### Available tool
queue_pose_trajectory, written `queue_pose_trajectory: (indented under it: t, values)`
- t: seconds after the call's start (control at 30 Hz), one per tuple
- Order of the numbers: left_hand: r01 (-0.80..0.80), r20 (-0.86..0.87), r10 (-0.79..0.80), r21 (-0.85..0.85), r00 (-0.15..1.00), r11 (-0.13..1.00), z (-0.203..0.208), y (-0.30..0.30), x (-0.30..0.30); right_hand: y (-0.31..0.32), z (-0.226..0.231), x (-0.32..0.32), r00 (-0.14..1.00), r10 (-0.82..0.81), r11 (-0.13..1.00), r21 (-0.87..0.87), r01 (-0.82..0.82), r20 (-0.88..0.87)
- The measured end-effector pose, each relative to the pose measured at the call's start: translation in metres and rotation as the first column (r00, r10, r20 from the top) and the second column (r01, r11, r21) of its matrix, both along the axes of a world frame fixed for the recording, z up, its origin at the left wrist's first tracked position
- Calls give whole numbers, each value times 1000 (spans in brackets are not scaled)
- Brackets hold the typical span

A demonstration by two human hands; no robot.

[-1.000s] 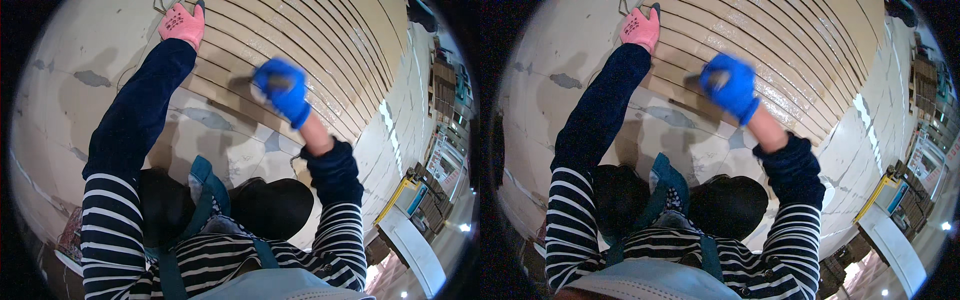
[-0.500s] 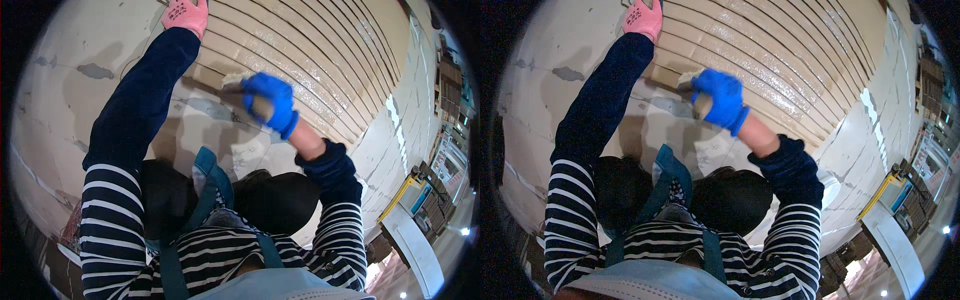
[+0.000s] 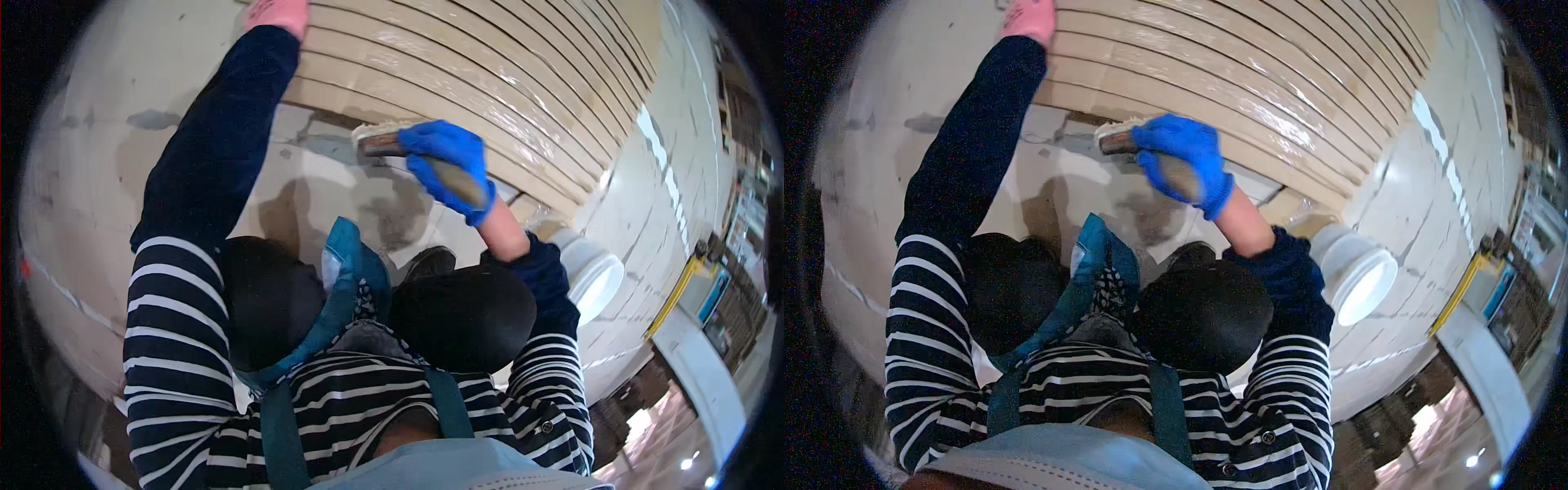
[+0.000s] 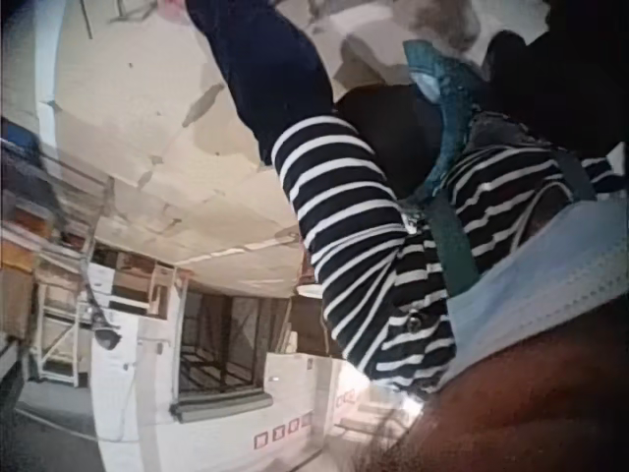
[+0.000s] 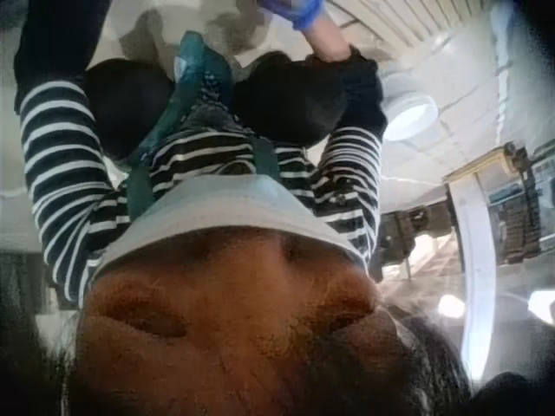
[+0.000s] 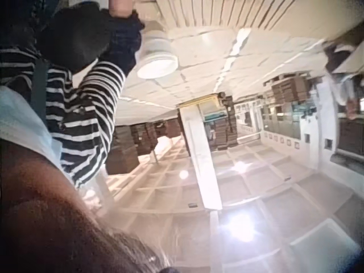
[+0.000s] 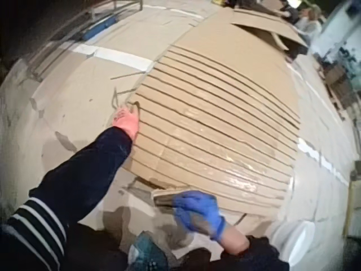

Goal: Applying a liquid coating to a slatted wooden board using a paintbrush.

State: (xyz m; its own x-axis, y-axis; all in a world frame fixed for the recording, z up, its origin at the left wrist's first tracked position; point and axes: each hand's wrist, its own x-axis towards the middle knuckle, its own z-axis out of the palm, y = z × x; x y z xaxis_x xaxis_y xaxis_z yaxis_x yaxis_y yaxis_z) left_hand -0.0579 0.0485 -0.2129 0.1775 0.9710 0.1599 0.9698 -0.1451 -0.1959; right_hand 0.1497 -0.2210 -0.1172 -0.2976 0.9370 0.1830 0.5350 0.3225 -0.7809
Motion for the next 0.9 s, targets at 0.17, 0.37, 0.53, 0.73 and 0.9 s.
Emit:
queue_pose_trajectory:
  t: [0.17,0.37,0.53,0.73,0.9]
  values:
    - [188,367,-89,-243,926,952,-15,21,-33,-131,83,72,654,-752,612,280,740,-83]
    - [133,601,574,-746,556,653,-38,26,-78,-310,116,176,-57,-959,-117,201,973,-279]
    - [394,754,464,-646,466,654,-83,64,-123,-372,93,213,-172,-928,-219,109,970,-330]
    - [152,90,-123,-502,988,851,-149,129,-175,-393,70,226,-54,-955,-92,116,989,-292]
    - [131,45,-124,-438,991,890,-155,126,-181,-394,57,234,-28,-990,-59,222,973,-138]
